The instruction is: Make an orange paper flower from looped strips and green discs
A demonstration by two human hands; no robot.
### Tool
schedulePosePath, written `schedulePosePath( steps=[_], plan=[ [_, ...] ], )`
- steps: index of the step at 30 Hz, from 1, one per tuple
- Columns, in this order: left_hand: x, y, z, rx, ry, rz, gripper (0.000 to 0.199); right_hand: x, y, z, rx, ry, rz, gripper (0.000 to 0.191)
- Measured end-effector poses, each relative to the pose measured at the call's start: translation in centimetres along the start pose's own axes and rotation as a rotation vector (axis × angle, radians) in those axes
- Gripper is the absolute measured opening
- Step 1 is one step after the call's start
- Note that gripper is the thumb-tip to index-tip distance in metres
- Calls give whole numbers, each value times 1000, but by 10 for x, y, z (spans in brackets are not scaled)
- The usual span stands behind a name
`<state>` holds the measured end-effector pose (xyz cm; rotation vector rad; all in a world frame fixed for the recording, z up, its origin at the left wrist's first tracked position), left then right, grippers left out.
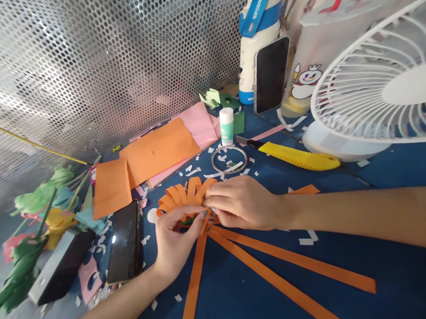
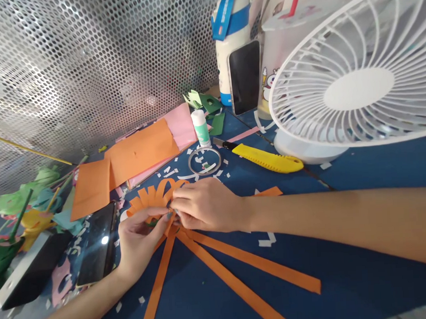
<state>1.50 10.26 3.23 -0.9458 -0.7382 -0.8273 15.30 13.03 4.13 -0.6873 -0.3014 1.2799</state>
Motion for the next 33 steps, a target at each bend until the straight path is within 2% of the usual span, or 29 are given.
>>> schedulePosePath(
  steps=[13, 22, 33],
  plan=[
    [-16, -1, -3, -21, -121, -15, 8, 19, -1, -4, 45, 245, 211, 25],
    [-8, -4, -1, 27, -59, 11, 6, 13, 4, -3, -18, 188, 285, 25],
    [1, -1, 0, -2, 33, 12, 8, 12, 2, 0, -17, 179, 284, 24]
  ],
)
Point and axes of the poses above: each hand's wrist, its own z-axis towards the middle knuckle, its own y-axis out of the palm, x = y × z, the point moved 7 cm from there along z, towards the middle knuckle, and after that the axes turned 10 degrees about x, right-handed, at the moved point
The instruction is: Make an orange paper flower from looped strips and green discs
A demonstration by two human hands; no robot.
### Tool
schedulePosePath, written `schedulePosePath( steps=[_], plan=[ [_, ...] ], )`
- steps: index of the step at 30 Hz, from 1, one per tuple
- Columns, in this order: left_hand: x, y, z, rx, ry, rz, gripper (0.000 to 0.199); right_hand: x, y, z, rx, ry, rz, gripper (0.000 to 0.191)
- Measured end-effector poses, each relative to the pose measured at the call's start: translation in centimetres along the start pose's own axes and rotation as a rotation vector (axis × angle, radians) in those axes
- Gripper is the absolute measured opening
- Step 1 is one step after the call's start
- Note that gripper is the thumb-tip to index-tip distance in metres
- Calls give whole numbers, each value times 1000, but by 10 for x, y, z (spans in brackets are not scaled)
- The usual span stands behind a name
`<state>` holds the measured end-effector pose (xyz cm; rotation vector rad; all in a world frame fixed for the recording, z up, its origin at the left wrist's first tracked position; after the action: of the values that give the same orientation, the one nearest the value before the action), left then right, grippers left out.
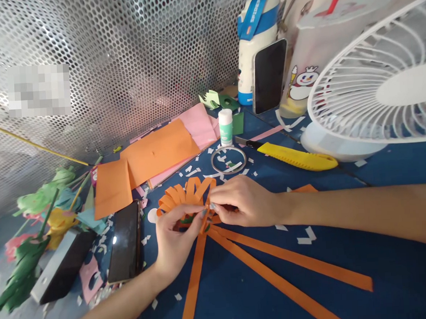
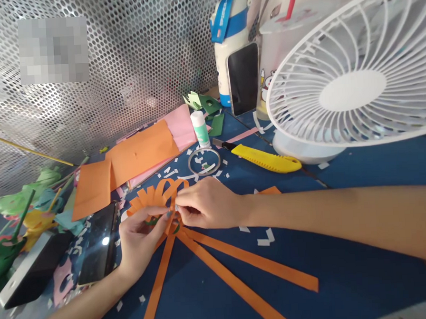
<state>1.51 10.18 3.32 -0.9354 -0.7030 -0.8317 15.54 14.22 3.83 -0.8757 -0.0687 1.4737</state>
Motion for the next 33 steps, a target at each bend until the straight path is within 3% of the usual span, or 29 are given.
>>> schedulePosePath(
  steps=[7, 16, 23, 28, 30, 33],
  plan=[
    [-16, -3, -2, 22, -141, -18, 8, 7, -4, 0, 36, 78, 45, 28],
    [-14, 6, -1, -63, -142, -15, 8, 0, -3, 1, 14, 12, 81, 27],
    [-17, 3, -1, -39, -191, -91, 13, 18, -20, 6, 172, 147, 124, 21],
    [-23, 1, -1, -2, -260, -213, 16, 14, -33, 12, 303, 76, 122, 35],
    [-20, -3, -1, 21, -240, -249, 14, 8, -27, 14, 224, 87, 238, 28],
    [-9, -8, 0, 21, -169, -301, 11, 0, -8, 16, -25, 202, 488, 21]
  ],
)
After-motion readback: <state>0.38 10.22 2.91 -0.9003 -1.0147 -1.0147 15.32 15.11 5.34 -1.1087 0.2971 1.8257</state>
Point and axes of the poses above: each hand's wrist, its own z-axis towards the middle knuckle, its own y-axis out of the palm, x = y × z, the point moved 7 cm from there along z, towards the middle knuckle, and after that the axes turned 10 degrees about x, right-handed, at the moved point
